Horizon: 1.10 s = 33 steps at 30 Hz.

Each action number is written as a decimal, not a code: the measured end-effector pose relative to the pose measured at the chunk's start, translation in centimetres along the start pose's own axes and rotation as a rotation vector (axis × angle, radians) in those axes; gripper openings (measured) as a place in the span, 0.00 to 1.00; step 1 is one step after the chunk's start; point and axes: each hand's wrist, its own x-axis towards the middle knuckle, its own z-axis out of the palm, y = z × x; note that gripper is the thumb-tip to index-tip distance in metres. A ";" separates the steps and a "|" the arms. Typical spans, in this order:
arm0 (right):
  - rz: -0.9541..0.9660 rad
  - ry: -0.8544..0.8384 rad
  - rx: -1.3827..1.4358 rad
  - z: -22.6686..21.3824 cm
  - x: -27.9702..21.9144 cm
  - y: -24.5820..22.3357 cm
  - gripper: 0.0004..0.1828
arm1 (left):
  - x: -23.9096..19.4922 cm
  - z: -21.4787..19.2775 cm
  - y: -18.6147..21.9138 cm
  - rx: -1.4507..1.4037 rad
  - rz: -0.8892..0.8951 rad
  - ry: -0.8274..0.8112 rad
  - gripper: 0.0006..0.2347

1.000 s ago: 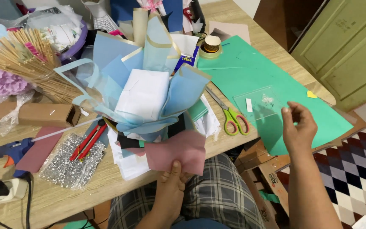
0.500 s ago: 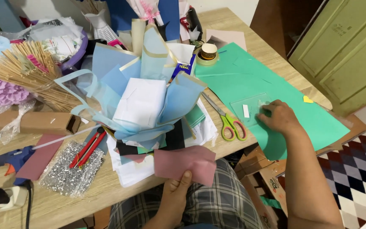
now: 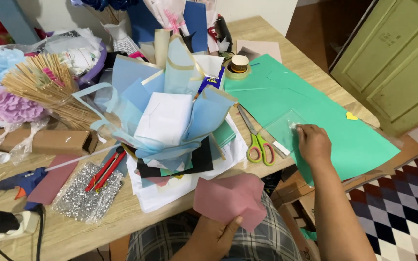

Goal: The person assembles a decorative paper bouquet by folding and pinning multiple sheets of colored paper around a central white envelope. They handle light blue, pink, and white paper, securing each layer with small pins while arranging the bouquet on a cluttered craft table.

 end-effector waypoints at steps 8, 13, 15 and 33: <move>0.427 -0.130 0.179 -4.3 1.5 -4.6 0.35 | 0.0 -0.6 1.1 0.111 0.166 -0.058 0.15; 0.157 -0.151 0.131 -5.0 -0.5 -6.2 0.43 | 0.2 -1.1 1.8 0.212 0.272 -0.075 0.13; 0.055 -0.259 0.132 -5.5 -1.1 -6.9 0.50 | 0.7 -1.4 3.4 0.194 0.322 -0.059 0.12; -0.387 -0.683 1.211 -8.7 -8.6 -16.3 0.50 | 0.5 -2.2 4.2 0.060 0.746 -0.077 0.03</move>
